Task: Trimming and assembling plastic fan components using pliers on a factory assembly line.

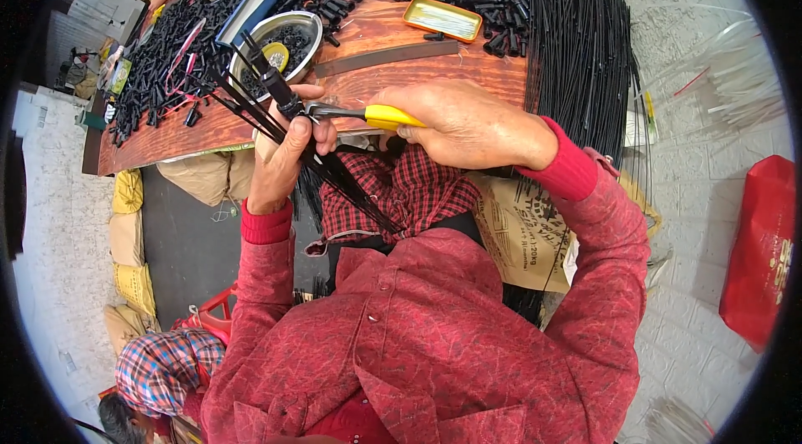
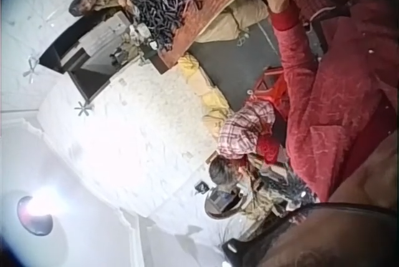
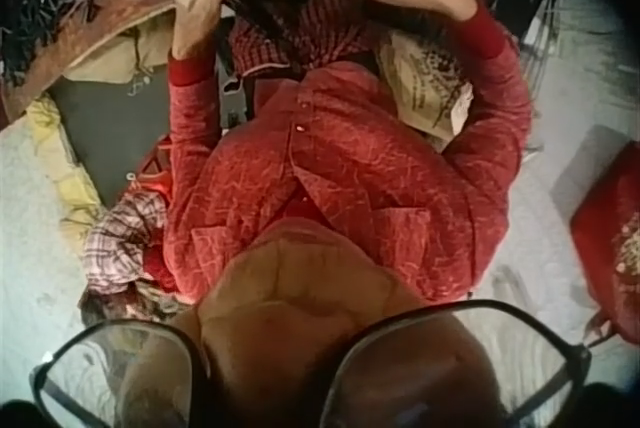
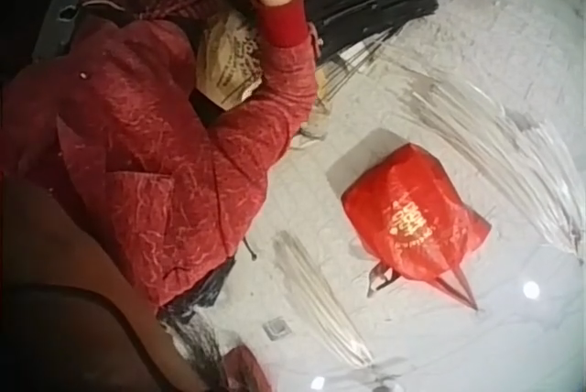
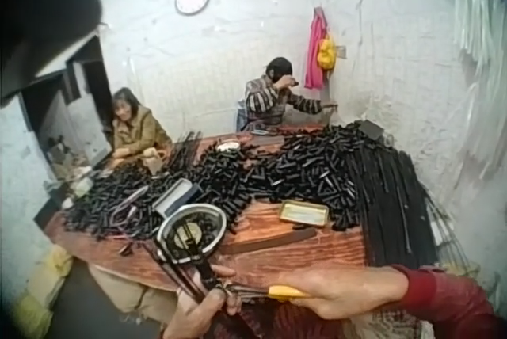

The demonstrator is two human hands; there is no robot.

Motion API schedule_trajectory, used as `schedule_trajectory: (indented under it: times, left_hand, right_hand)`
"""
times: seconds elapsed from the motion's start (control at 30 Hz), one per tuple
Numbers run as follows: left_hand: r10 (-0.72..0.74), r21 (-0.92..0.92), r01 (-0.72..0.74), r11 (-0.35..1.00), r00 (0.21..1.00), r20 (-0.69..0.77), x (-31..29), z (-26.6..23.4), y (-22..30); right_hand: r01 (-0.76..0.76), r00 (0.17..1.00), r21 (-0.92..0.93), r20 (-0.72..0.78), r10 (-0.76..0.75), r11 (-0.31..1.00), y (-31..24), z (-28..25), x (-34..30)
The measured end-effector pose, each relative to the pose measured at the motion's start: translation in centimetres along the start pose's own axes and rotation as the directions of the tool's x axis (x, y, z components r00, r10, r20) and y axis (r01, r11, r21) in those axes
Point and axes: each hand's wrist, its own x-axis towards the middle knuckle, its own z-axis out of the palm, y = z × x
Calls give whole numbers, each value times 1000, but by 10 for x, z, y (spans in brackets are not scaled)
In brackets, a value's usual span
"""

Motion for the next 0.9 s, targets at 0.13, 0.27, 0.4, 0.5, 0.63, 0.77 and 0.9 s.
schedule_trajectory:
  times: [0.13,0.27,0.4,0.5,0.63,0.77,0.9]
  left_hand:
    - [-6,7,6,1000,1000,-25,-2,-2,-2]
    - [3,1,-3,1000,1000,-12,1,-2,1]
    - [-16,-12,16,1000,1000,5,1,0,8]
    - [2,-11,-2,1000,1000,17,-4,-5,8]
    - [-36,-133,32,991,999,-33,-5,1,11]
    - [-104,-120,109,987,993,48,0,-6,6]
    - [-88,-155,77,985,994,-68,-3,-6,4]
  right_hand:
    - [29,997,-160,-67,-41,987,-7,-3,2]
    - [72,992,-177,-87,-88,982,-5,-2,2]
    - [-144,985,28,97,141,989,-21,-12,2]
    - [-399,897,379,349,270,835,-20,-9,4]
    - [-602,790,794,608,-80,84,26,29,-11]
    - [-607,787,678,444,-428,-414,44,81,-14]
    - [-381,917,905,396,-51,187,37,59,-10]
